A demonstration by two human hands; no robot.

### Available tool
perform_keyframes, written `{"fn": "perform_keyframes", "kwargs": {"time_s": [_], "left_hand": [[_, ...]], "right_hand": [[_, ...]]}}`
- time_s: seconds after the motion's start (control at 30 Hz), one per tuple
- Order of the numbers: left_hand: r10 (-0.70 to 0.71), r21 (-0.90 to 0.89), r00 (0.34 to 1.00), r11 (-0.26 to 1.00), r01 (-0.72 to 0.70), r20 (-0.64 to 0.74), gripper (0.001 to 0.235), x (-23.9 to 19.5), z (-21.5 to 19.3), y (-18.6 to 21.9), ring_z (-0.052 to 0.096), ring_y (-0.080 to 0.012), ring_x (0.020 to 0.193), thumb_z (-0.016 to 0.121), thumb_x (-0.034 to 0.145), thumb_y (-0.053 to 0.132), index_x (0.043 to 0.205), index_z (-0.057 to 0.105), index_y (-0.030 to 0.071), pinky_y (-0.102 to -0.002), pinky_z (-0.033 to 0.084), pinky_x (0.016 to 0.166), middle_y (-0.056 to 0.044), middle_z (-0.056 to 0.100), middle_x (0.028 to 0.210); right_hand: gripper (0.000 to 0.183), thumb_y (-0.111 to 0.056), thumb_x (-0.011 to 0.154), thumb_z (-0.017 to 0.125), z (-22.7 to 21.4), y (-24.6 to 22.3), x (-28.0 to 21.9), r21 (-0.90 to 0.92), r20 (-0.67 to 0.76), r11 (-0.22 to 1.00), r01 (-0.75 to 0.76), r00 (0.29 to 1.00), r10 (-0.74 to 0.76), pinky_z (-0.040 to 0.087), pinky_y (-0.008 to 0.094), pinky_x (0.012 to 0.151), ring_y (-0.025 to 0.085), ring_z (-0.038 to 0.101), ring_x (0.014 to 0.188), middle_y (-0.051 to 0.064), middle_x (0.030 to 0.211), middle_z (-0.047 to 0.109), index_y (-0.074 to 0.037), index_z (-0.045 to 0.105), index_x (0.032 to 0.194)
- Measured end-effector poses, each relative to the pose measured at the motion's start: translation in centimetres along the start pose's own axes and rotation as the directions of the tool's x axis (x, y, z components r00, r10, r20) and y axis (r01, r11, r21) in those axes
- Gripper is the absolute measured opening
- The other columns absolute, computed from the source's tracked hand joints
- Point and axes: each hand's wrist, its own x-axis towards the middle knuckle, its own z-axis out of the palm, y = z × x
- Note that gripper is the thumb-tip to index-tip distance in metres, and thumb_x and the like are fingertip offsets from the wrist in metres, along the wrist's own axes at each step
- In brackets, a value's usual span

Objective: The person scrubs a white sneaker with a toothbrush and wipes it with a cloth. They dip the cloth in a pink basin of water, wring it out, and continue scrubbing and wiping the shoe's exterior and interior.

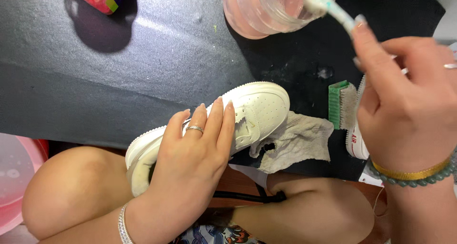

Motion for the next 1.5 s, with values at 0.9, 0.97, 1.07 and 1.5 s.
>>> {"fn": "perform_keyframes", "kwargs": {"time_s": [0.9, 0.97, 1.07, 1.5], "left_hand": [[0.026, 0.029, 0.997, 0.999, -0.028, 0.072, 0.100, -0.8, 1.2, 0.4, 0.054, -0.0336, 0.128, 0.066, 0.071, 0.056, 0.146, 0.048, -0.007, -0.044, 0.042, 0.099, -0.024, 0.051, 0.149], [0.024, 0.044, 0.995, 0.999, -0.028, 0.095, 0.100, -0.7, 1.3, 0.4, 0.054, -0.0329, 0.128, 0.065, 0.070, 0.055, 0.147, 0.047, -0.006, -0.043, 0.042, 0.098, -0.023, 0.051, 0.150], [0.027, 0.050, 0.993, 0.998, -0.033, 0.116, 0.097, -0.6, 1.5, 0.4, 0.054, -0.0330, 0.129, 0.064, 0.073, 0.054, 0.148, 0.046, -0.006, -0.043, 0.043, 0.097, -0.023, 0.050, 0.151], [0.046, 0.132, 0.993, 0.989, -0.060, 0.107, 0.074, -0.4, 1.6, 0.3, 0.056, -0.0314, 0.125, 0.056, 0.084, 0.036, 0.145, 0.052, -0.005, -0.041, 0.045, 0.098, -0.023, 0.054, 0.148]], "right_hand": [[0.039, 0.014, 0.093, 0.066, 4.8, -13.1, -11.3, 0.644, 0.239, 0.495, -0.583, 0.768, 0.594, 0.052, 0.031, 0.085, 0.022, 0.067, 0.093, 0.016, 0.108, 0.072, 0.006, 0.067, 0.131], [0.038, 0.015, 0.091, 0.068, 5.4, -13.4, -11.0, 0.617, 0.205, 0.540, -0.572, 0.780, 0.592, 0.052, 0.033, 0.084, 0.024, 0.065, 0.091, 0.016, 0.104, 0.071, 0.005, 0.069, 0.128], [0.037, 0.015, 0.090, 0.069, 6.4, -13.3, -11.0, 0.592, 0.173, 0.597, -0.541, 0.809, 0.562, 0.052, 0.035, 0.086, 0.026, 0.065, 0.094, 0.015, 0.104, 0.070, 0.004, 0.071, 0.125], [0.034, 0.012, 0.095, 0.069, 6.8, -14.0, -12.6, 0.601, 0.222, 0.548, -0.582, 0.780, 0.586, 0.054, 0.031, 0.080, 0.023, 0.067, 0.091, 0.015, 0.105, 0.068, 0.002, 0.070, 0.127]]}}
